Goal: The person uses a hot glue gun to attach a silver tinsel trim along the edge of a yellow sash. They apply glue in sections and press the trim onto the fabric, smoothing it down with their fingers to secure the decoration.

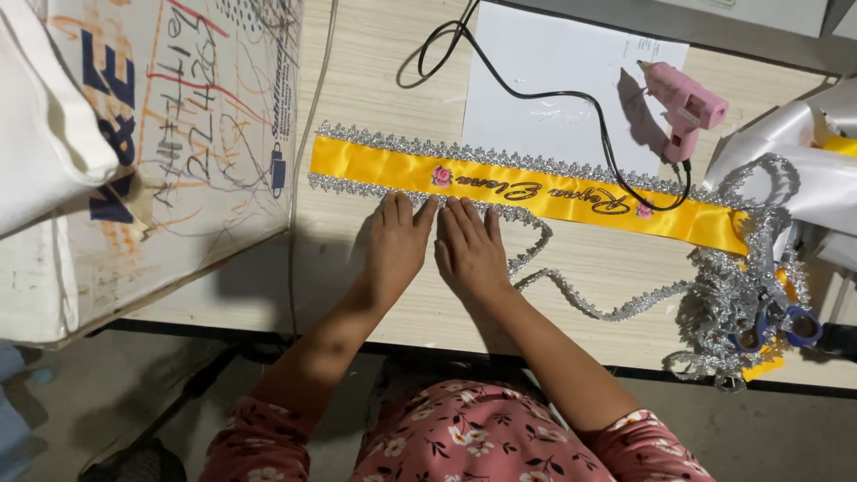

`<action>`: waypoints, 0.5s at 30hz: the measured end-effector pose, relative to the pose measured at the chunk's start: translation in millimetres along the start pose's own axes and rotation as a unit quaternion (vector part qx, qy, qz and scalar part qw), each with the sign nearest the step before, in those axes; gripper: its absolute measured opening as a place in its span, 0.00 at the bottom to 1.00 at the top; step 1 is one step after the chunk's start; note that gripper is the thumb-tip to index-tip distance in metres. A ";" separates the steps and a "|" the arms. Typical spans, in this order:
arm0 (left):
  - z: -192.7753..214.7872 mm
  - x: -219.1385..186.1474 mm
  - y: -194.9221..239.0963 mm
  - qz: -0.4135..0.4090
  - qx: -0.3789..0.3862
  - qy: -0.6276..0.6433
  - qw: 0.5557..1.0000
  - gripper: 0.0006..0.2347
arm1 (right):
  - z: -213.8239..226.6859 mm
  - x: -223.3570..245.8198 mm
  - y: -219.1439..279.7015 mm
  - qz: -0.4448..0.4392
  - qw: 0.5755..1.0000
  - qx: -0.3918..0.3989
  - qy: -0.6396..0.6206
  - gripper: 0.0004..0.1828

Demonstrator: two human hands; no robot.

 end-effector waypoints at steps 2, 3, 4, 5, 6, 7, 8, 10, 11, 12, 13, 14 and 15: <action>-1.1 -0.4 -2.0 -0.003 -0.004 0.004 1.000 0.23 | 1.8 -7.3 4.7 0.005 1.000 -0.008 -0.002 0.30; -1.5 -0.7 -1.9 -0.005 -0.006 -0.002 1.000 0.23 | 0.7 -12.5 9.8 0.005 1.000 -0.005 0.004 0.30; -2.0 -1.1 -1.9 -0.007 -0.008 -0.008 1.000 0.23 | -0.6 -17.9 14.9 0.005 1.000 -0.002 0.010 0.30; -1.0 -1.2 -2.2 -0.008 -0.007 -0.007 1.000 0.23 | -0.5 -21.5 17.4 0.003 1.000 -0.002 0.010 0.30; -0.7 -1.3 -2.5 -0.008 -0.002 -0.010 1.000 0.23 | -1.2 -25.3 20.0 0.001 1.000 0.005 0.018 0.30; -0.3 -1.5 -2.8 -0.008 0.002 -0.014 1.000 0.23 | -2.0 -29.1 22.7 -0.001 1.000 0.012 0.025 0.30; 0.3 -2.4 -2.6 -0.010 0.003 -0.013 1.000 0.23 | -2.8 -31.5 23.8 -0.003 1.000 0.012 0.025 0.30; 1.3 -1.9 -3.2 -0.011 0.008 -0.018 1.000 0.22 | -6.0 -35.0 24.0 -0.002 0.999 0.019 0.029 0.30; 1.4 -2.1 -3.1 -0.012 0.008 -0.018 1.000 0.22 | -6.0 -37.0 25.6 -0.003 0.999 0.018 0.029 0.30; 2.1 -2.2 -3.1 -0.013 0.004 -0.018 1.000 0.22 | -5.8 -38.9 27.2 -0.005 1.000 0.015 0.018 0.30; 2.6 -2.4 -3.2 -0.014 -0.001 -0.018 1.000 0.22 | -5.5 -41.1 28.8 -0.007 1.000 0.011 0.007 0.31; 4.2 -2.4 -4.4 -0.015 -0.001 -0.017 1.000 0.22 | -5.6 -44.3 30.9 -0.008 1.000 0.011 0.007 0.31; 6.1 -2.2 -5.3 -0.015 -0.002 -0.017 1.000 0.22 | -5.3 -48.5 33.1 -0.016 1.000 0.007 0.013 0.30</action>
Point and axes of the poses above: each hand's wrist, its own y-axis away from the middle knuckle, its own z-axis out of the back of the hand, x = y × z, the point moved 7 cm from there along -y, towards the middle knuckle, and after that the axes turned 2 degrees about z, right-handed, at the moved point
